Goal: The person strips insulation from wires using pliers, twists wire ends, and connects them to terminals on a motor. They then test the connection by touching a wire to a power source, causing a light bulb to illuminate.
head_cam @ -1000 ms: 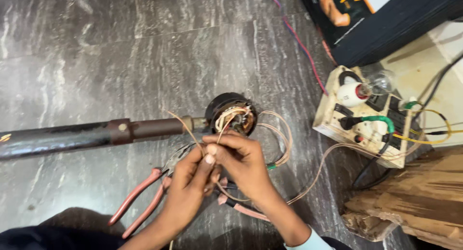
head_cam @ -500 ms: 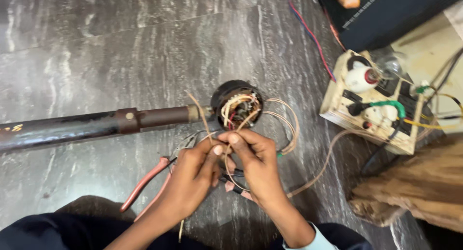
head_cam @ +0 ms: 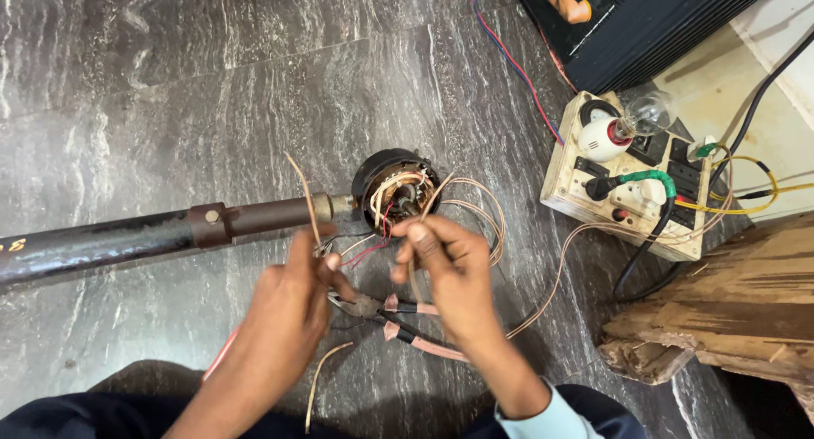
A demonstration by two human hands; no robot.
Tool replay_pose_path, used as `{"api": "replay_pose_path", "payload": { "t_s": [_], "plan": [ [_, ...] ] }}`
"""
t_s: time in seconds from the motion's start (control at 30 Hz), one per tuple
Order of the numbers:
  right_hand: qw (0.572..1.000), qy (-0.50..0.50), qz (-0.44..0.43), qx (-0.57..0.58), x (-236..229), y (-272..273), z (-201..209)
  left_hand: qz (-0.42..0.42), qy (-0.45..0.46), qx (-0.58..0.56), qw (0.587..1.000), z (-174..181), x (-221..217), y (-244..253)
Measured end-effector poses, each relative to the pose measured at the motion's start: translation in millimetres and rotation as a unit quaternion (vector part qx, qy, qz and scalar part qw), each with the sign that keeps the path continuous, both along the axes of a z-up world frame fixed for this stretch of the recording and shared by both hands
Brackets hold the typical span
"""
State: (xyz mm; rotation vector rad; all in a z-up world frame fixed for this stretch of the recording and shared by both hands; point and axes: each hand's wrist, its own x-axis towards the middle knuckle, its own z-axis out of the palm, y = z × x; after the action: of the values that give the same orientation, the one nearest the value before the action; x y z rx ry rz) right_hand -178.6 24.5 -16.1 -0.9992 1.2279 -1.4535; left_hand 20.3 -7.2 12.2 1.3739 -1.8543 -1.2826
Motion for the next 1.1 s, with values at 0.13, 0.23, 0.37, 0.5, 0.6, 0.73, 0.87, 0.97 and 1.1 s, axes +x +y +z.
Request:
{"api": "replay_pose_path", "payload": {
  "t_s": [0.13,0.23,0.37,0.5,0.6,0.73,0.87,0.97,1.1],
  "plan": [
    [0.991,0.122,-0.035,0.031,-31,-11,-6,0.020,-0.100,-0.136,0.985,-15,14,-8],
    [0.977,0.189,-0.073,0.064,-56,-10,-10,0.060,-0.047,-0.281,0.957,-32,18,-1],
    [0.952,0.282,-0.088,0.083,-69,4,-23,0.122,-0.005,-0.273,0.954,-54,20,13],
    [0.930,0.335,-0.082,0.127,-65,31,-42,0.099,0.002,-0.192,0.976,-80,19,25],
    [0.911,0.398,-0.092,0.051,-61,32,-41,0.093,0.019,-0.248,0.964,-97,25,34],
    [0.902,0.419,-0.094,0.046,-35,27,-35,0.105,0.030,-0.244,0.964,-111,38,35],
    [0.884,0.459,-0.015,-0.082,-10,34,-30,0.135,0.042,-0.199,0.970,-114,42,33],
    [0.872,0.478,0.006,-0.106,-3,38,-28,0.131,0.084,-0.196,0.968,-111,44,34],
    [0.875,0.475,0.022,-0.094,0,44,-34,0.114,0.055,-0.224,0.966,-109,49,42]
  ]
}}
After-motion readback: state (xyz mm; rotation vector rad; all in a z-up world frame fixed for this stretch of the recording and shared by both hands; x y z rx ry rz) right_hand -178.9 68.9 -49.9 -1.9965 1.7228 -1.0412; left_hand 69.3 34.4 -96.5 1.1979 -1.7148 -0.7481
